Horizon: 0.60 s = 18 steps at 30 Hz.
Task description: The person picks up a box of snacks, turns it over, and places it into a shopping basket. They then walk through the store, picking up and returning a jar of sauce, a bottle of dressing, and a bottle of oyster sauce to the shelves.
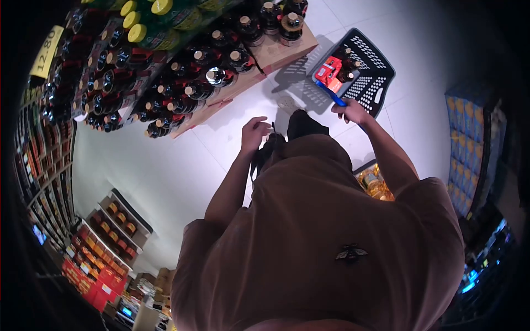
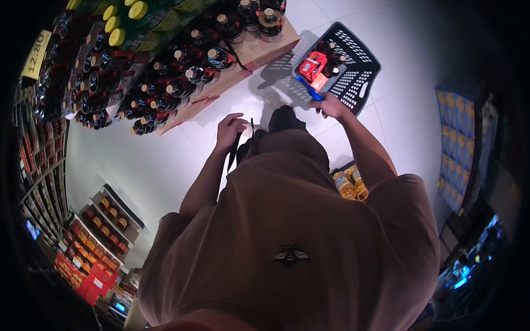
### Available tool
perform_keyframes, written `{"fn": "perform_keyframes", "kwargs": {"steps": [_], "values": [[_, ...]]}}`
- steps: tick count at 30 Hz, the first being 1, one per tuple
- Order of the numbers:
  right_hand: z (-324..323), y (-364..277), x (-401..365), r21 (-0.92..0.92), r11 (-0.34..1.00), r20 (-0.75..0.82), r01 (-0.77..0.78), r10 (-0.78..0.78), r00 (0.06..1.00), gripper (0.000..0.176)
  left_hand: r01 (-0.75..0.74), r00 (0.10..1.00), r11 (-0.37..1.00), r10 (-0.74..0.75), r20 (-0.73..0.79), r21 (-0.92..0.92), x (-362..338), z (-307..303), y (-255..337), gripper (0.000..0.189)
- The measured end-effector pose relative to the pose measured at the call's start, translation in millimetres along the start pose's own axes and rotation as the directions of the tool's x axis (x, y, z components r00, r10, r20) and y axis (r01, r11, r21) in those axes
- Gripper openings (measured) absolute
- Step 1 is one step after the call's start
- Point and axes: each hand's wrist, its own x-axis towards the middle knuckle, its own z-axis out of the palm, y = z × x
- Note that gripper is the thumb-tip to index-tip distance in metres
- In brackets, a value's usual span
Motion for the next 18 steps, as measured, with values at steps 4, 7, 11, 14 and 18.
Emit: {"fn": "perform_keyframes", "kwargs": {"steps": [4,7,11,14,18], "values": [[15,-8,-2,-0.064,0.996,-0.138,0.058,-0.066,0.988,0.033,-0.233,0.945,0.965,0.196,0.260,0.120,19,56,49,0.024],[26,-13,-6,-0.040,0.997,-0.167,0.060,-0.066,0.984,0.034,-0.381,0.872,0.915,0.308,0.379,0.132,22,99,71,0.024],[22,-20,-16,0.044,0.993,-0.099,0.114,-0.109,0.989,0.032,-0.495,0.834,0.844,0.395,0.385,0.205,12,165,112,0.021],[16,-14,-11,0.250,0.956,0.006,0.152,-0.159,0.987,0.031,-0.655,0.741,0.712,0.538,0.402,0.254,31,201,109,0.021],[-45,15,-1,0.473,0.855,0.116,0.212,-0.299,0.947,0.029,-0.665,0.742,0.665,0.535,0.405,0.340,31,263,118,0.020]]}}
